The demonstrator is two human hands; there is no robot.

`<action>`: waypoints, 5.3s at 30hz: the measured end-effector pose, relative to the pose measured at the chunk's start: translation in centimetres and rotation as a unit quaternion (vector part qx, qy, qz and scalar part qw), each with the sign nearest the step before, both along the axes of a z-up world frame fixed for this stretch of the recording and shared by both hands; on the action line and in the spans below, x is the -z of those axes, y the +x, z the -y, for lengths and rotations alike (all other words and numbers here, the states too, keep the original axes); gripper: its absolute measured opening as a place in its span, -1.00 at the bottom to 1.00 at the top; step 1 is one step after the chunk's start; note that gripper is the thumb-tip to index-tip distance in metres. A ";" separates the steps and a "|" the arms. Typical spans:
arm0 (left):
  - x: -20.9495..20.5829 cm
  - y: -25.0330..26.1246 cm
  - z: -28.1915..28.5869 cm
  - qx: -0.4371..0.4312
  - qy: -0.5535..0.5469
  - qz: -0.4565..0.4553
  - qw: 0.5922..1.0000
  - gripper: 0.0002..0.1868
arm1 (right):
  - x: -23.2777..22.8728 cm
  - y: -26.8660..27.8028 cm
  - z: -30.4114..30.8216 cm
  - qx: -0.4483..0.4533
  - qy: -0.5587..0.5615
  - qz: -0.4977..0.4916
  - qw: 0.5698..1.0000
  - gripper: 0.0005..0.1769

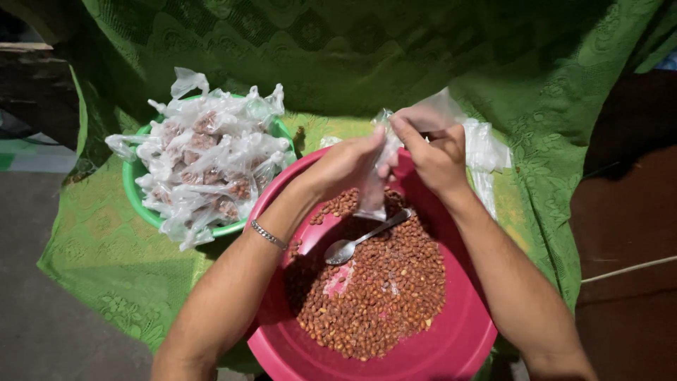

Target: Packaging peanuts into small plastic bags using a spoon and tying them closed

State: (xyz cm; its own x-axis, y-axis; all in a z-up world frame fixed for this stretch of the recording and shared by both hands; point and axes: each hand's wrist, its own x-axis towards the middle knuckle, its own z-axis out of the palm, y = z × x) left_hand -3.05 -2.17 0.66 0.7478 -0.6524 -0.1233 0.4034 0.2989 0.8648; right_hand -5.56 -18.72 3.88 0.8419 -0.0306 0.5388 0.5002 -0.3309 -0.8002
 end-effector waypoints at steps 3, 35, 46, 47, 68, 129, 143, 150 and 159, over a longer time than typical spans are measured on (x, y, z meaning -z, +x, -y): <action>0.4 -0.1 0.3 0.010 -0.042 -0.005 0.999 -0.63 | -0.7 0.1 -0.1 0.047 0.008 -0.037 0.998 -0.91; 0.6 2.3 -3.3 0.006 0.290 0.374 0.881 -0.63 | 2.1 2.3 -0.3 -0.036 -0.254 0.195 0.947 -0.57; 0.6 2.6 -4.2 -0.073 0.232 0.221 0.944 -0.59 | -0.6 0.4 1.2 -0.137 -0.222 -0.103 0.960 -0.85; -0.4 2.0 -4.4 -0.066 0.206 0.200 0.956 -0.57 | -1.2 0.1 1.0 -0.153 -0.188 -0.125 0.962 -0.83; 0.3 2.4 -3.7 -0.114 0.124 0.410 0.897 -0.45 | -0.5 0.2 -0.5 -0.240 0.085 -0.307 0.917 -0.72; 1.7 1.0 -1.6 -0.107 0.576 0.606 0.538 -0.87 | 2.5 2.0 0.6 -0.221 -0.144 -0.402 0.877 -0.59; -2.0 -0.3 -1.7 -0.088 0.592 0.337 0.727 -0.67 | 5.2 2.9 0.6 -0.226 0.005 -0.439 0.870 -0.68; 0.2 1.4 -2.8 -0.099 0.442 0.181 0.873 -0.74 | 5.7 3.3 0.1 -0.193 0.118 -0.457 0.860 -0.77; -2.7 0.1 -1.4 -0.146 0.117 -0.116 0.976 -0.84 | 3.2 2.9 0.8 -0.174 0.048 -0.337 0.924 -0.72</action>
State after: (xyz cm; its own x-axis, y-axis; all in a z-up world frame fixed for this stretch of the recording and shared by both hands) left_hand -2.91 -0.73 3.33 0.8316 -0.3500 -0.4312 0.5239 0.2364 0.8183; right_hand -2.68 -19.57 0.73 0.9531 0.2847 -0.1030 -0.0604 -0.1544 -0.9862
